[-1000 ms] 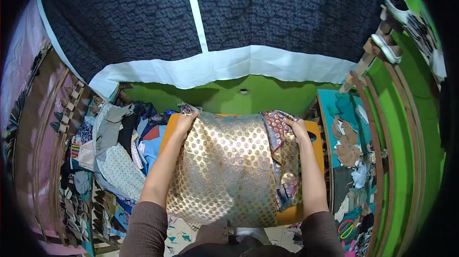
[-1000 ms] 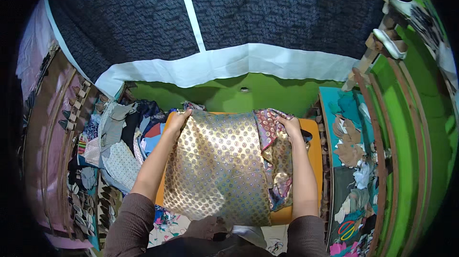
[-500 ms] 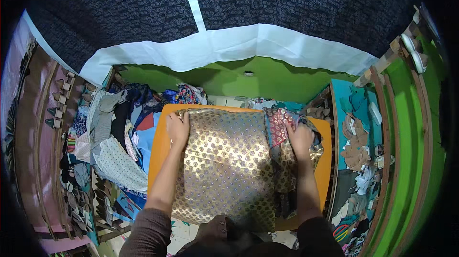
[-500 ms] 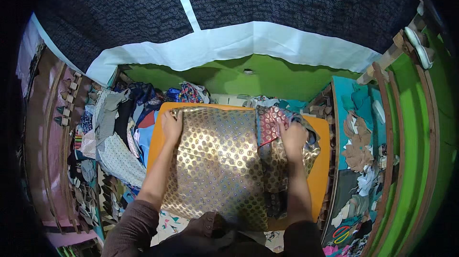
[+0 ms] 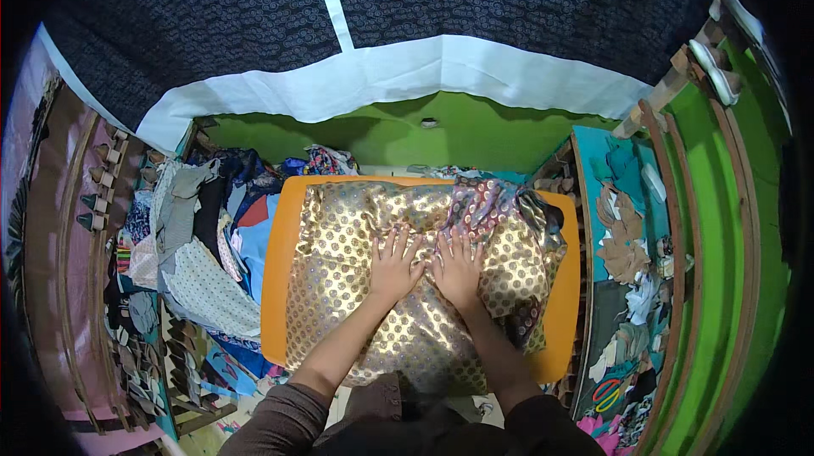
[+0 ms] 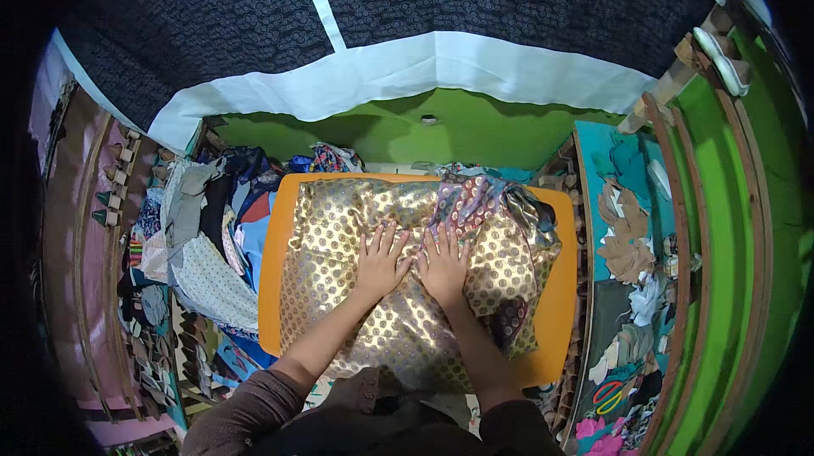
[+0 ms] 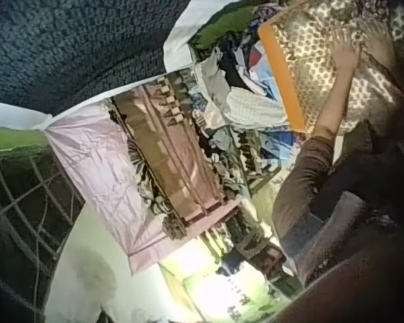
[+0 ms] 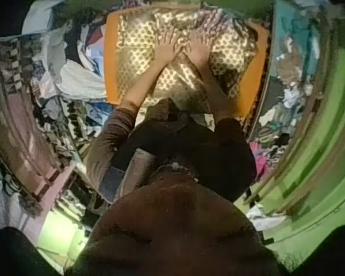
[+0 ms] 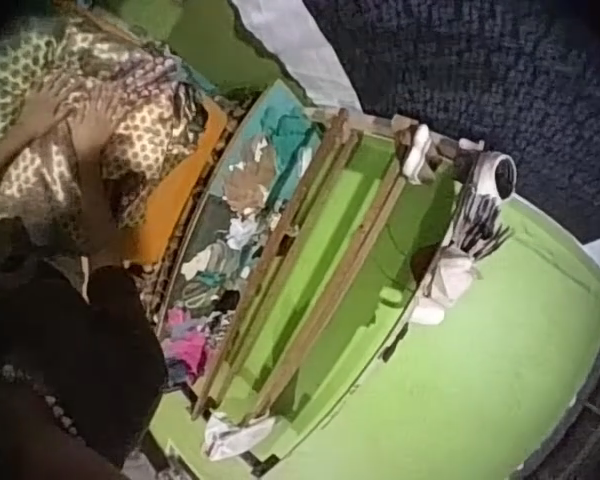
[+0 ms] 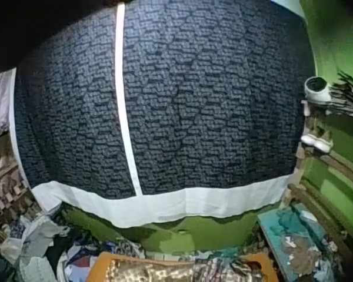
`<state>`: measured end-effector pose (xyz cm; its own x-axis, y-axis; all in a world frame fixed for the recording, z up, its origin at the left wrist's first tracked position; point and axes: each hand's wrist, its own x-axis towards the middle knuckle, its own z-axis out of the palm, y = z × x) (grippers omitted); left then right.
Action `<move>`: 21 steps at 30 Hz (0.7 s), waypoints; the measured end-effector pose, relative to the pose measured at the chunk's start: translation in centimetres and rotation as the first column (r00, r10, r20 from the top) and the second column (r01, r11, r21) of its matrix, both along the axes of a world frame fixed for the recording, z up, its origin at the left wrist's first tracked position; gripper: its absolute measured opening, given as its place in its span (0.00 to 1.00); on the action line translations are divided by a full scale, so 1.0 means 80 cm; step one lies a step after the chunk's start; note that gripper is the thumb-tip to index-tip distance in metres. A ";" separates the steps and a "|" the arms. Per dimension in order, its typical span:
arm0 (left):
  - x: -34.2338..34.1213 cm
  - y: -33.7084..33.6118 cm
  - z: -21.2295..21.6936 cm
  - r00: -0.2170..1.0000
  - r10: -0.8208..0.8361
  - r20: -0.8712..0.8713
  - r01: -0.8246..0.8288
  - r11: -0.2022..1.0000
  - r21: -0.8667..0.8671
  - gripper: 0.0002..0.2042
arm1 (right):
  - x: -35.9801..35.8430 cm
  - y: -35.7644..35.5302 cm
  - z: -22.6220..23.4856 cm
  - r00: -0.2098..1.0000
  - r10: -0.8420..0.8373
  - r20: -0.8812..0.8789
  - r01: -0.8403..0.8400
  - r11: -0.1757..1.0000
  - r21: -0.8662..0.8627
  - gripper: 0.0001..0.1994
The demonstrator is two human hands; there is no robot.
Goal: Folding and organizing decorative fabric scraps in a workshop.
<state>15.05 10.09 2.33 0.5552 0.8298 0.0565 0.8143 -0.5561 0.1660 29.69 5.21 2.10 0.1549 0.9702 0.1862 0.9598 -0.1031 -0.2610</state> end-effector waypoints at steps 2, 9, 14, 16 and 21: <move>-0.005 -0.004 -0.001 1.000 -0.004 0.018 0.003 0.999 0.035 0.25 | -0.001 -0.002 -0.003 1.000 0.022 -0.021 -0.023 1.000 -0.015 0.22; -0.023 -0.036 0.013 0.998 -0.023 0.066 0.026 0.998 -0.049 0.25 | 0.051 -0.041 -0.001 0.961 -0.089 0.261 0.125 0.985 -0.123 0.21; -0.028 -0.065 0.026 0.997 0.031 0.072 -0.019 0.986 -0.164 0.25 | 0.088 -0.075 0.033 0.984 -0.145 0.101 0.155 0.983 -0.098 0.21; -0.012 -0.065 0.041 0.995 0.062 0.079 -0.051 0.990 -0.131 0.22 | 0.098 -0.074 0.048 0.988 -0.100 0.116 0.112 0.988 -0.102 0.21; 0.038 -0.024 0.057 0.925 0.098 0.366 -0.102 0.995 -0.008 0.17 | 0.090 -0.038 0.089 0.992 0.110 0.065 -0.114 0.991 0.073 0.33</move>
<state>18.11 8.19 6.88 0.4085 0.8782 0.2489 0.7498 -0.4784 0.4572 36.89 2.19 9.21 0.0323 0.9634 0.2660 0.9785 0.0238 -0.2049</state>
